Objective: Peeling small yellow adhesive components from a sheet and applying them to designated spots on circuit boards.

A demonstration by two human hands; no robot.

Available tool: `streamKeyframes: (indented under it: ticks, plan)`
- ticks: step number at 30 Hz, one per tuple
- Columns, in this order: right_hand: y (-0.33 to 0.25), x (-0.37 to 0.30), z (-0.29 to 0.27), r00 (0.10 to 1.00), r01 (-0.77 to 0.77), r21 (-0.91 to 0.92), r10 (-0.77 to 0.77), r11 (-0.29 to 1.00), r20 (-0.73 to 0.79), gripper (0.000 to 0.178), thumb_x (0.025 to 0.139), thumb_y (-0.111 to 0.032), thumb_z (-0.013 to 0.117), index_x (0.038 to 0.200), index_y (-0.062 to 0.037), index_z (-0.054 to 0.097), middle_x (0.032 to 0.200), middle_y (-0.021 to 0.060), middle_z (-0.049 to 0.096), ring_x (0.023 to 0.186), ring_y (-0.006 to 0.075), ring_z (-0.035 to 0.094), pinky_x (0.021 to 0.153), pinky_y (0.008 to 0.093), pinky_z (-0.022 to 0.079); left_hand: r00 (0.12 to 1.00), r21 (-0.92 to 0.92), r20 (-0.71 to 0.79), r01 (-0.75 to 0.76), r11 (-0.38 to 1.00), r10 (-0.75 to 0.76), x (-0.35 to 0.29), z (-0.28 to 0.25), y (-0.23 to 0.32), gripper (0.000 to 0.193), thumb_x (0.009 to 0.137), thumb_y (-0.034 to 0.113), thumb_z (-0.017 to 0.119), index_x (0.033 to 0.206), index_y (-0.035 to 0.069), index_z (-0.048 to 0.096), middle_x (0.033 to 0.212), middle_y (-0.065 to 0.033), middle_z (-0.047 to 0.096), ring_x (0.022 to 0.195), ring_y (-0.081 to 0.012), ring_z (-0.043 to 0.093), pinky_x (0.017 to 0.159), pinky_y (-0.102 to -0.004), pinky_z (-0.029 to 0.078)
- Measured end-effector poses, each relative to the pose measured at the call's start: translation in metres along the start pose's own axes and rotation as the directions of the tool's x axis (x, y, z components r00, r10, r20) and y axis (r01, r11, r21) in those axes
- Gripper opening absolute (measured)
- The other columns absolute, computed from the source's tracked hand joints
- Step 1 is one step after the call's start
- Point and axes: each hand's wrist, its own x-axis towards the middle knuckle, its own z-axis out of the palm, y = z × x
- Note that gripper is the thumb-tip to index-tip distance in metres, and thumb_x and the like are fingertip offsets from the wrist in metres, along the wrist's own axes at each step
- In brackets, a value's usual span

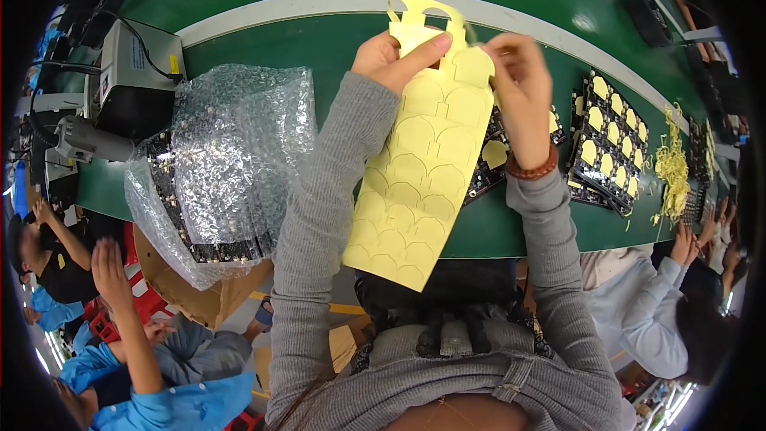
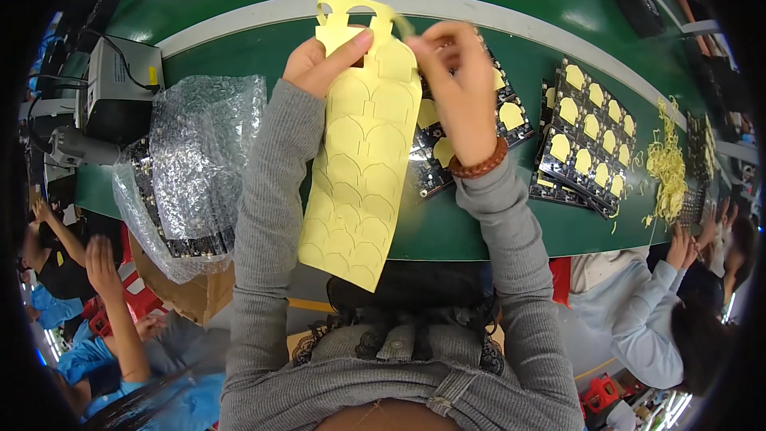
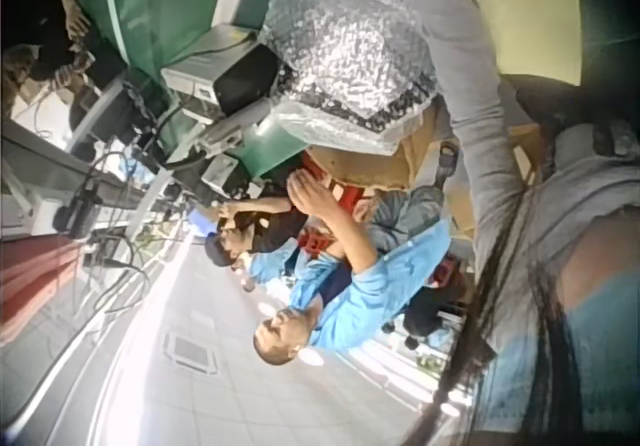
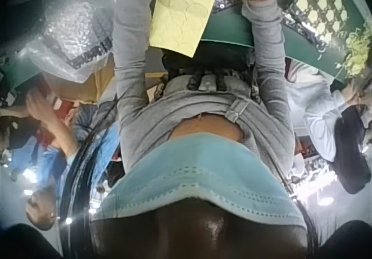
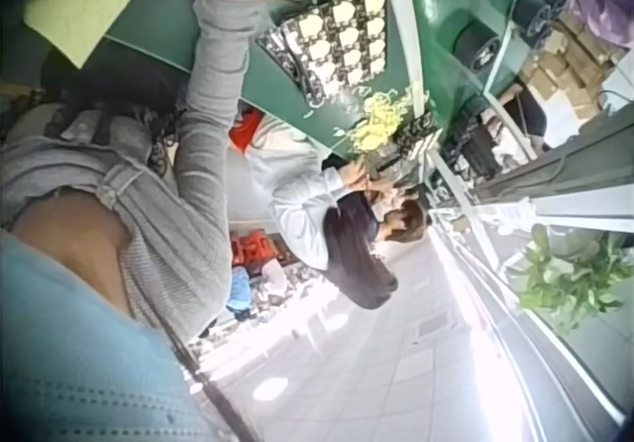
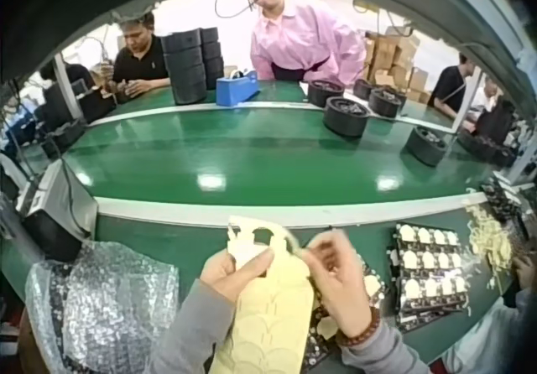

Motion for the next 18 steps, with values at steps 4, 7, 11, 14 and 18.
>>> streamKeyframes:
  ticks: [4,7,11,14,18]
  plan:
    - [-0.016,-0.009,0.001,0.955,0.239,-0.069,-0.247,0.969,-0.165,0.027,0.074,-0.005,0.066,0.096,-0.0015,0.050,0.080,0.0010,0.056,0.068,0.0067,0.046,0.064,0.0192,0.038,0.990,0.187,-0.103,-0.079,0.979,0.100,0.000,-0.002,-0.001,0.030,0.076,0.016,0.068,0.098,-0.002,0.058,0.086,-0.0099,0.064,0.073,-0.0146,0.063,0.066,-0.0255,0.050]
    - [-0.016,-0.013,0.006,0.969,0.225,0.052,-0.218,0.973,-0.120,0.036,0.071,-0.001,0.068,0.100,-0.0010,0.048,0.082,0.0022,0.056,0.070,0.0076,0.046,0.065,0.0200,0.039,0.982,0.248,-0.069,-0.151,0.957,0.173,0.002,-0.005,-0.003,0.031,0.075,0.017,0.069,0.098,-0.002,0.059,0.085,-0.0098,0.064,0.071,-0.0145,0.063,0.065,-0.0249,0.051]
    - [-0.008,-0.019,0.010,0.987,0.161,0.111,-0.157,0.981,-0.046,0.041,0.069,0.003,0.068,0.103,-0.0007,0.045,0.084,0.0036,0.057,0.072,0.0086,0.046,0.068,0.0210,0.039,0.996,0.149,-0.088,-0.019,0.989,0.032,-0.004,0.000,0.003,0.032,0.073,0.018,0.070,0.096,-0.002,0.060,0.083,-0.0097,0.065,0.070,-0.0147,0.063,0.064,-0.0253,0.051]
    - [-0.005,-0.020,0.012,0.967,0.253,0.122,-0.245,0.960,-0.074,0.039,0.069,0.004,0.067,0.101,-0.0009,0.045,0.086,0.0043,0.057,0.072,0.0087,0.046,0.069,0.0213,0.039,0.988,0.164,-0.092,0.136,0.977,-0.123,0.000,-0.007,0.000,0.033,0.074,0.019,0.070,0.097,-0.001,0.059,0.084,-0.0090,0.064,0.071,-0.0145,0.063,0.065,-0.0256,0.050]
    - [-0.001,-0.023,0.012,0.909,0.416,0.061,-0.413,0.907,-0.053,0.037,0.070,0.006,0.066,0.099,-0.0006,0.044,0.086,0.0047,0.057,0.071,0.0085,0.046,0.069,0.0208,0.039,0.993,0.339,-0.114,0.066,0.938,-0.029,0.013,-0.023,-0.016,0.033,0.071,0.022,0.071,0.095,0.001,0.062,0.083,-0.0086,0.065,0.073,-0.0165,0.063,0.067,-0.0280,0.050]
